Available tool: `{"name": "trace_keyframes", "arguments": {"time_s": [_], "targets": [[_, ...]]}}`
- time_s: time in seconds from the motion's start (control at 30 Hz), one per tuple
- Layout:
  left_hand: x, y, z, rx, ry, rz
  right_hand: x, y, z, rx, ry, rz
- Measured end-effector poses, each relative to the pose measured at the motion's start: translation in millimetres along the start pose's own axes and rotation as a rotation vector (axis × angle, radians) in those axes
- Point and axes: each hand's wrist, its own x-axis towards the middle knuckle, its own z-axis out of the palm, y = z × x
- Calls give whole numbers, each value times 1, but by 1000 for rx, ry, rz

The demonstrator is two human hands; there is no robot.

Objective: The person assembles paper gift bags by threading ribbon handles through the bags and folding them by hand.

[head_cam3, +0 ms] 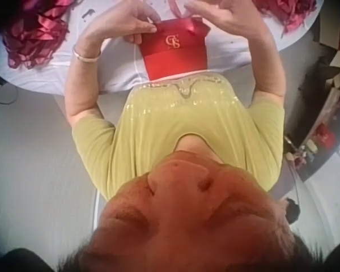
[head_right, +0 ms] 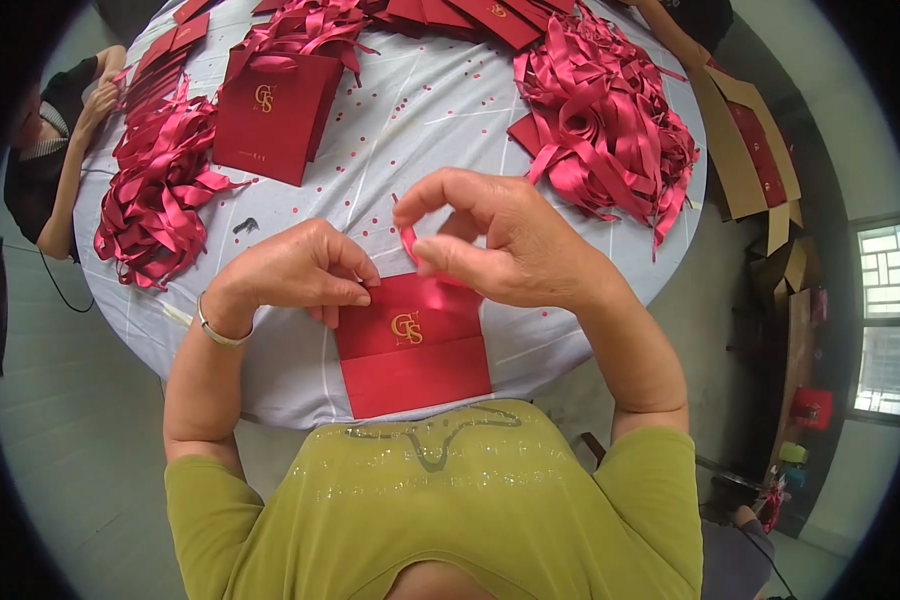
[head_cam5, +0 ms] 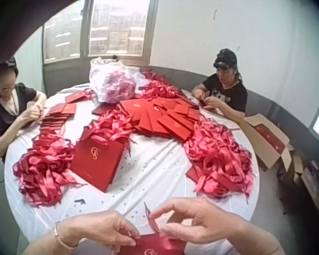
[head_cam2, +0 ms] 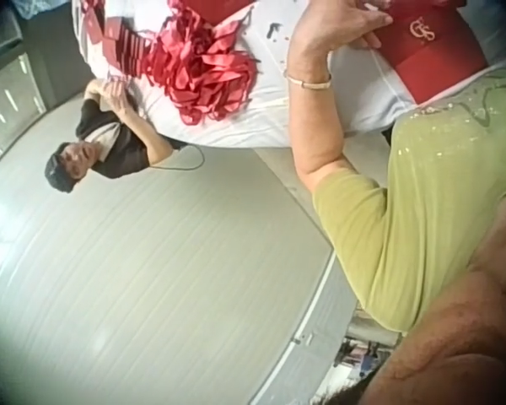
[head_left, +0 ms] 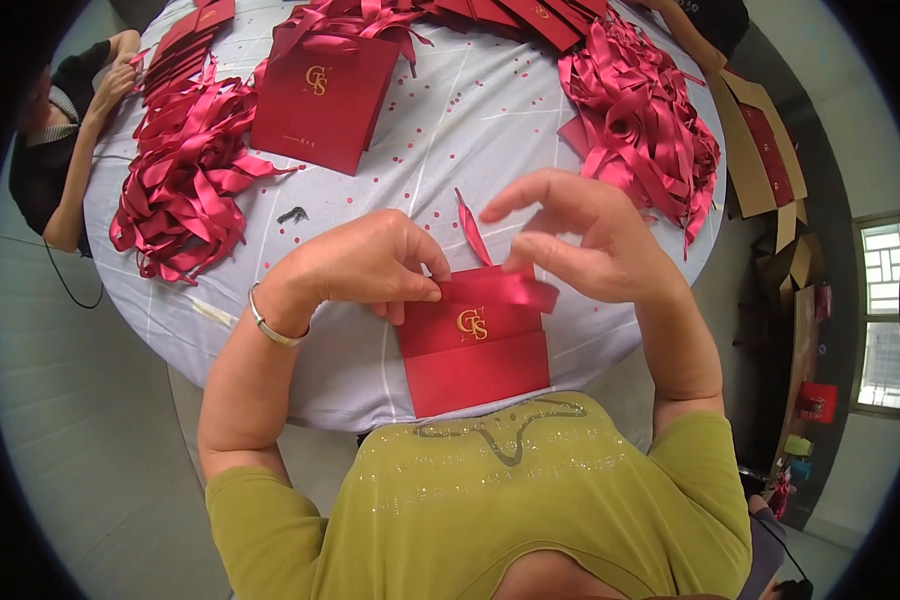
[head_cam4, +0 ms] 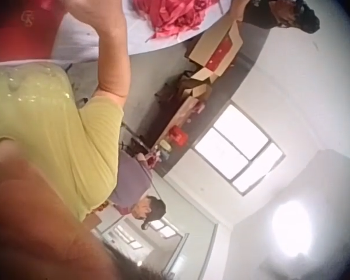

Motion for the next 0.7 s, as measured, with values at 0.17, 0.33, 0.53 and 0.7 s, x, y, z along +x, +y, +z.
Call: {"name": "trace_keyframes", "arguments": {"time_s": [0.17,0.33,0.53,0.7], "targets": [[-3,3,4,52,18,52,11,40,2,19,82,225],[-9,6,6,100,45,113,20,53,13,-177,48,429],[-20,12,8,149,111,188,35,42,29,-91,75,271],[-23,9,13,256,214,380,41,26,28,-77,-163,151]]}}
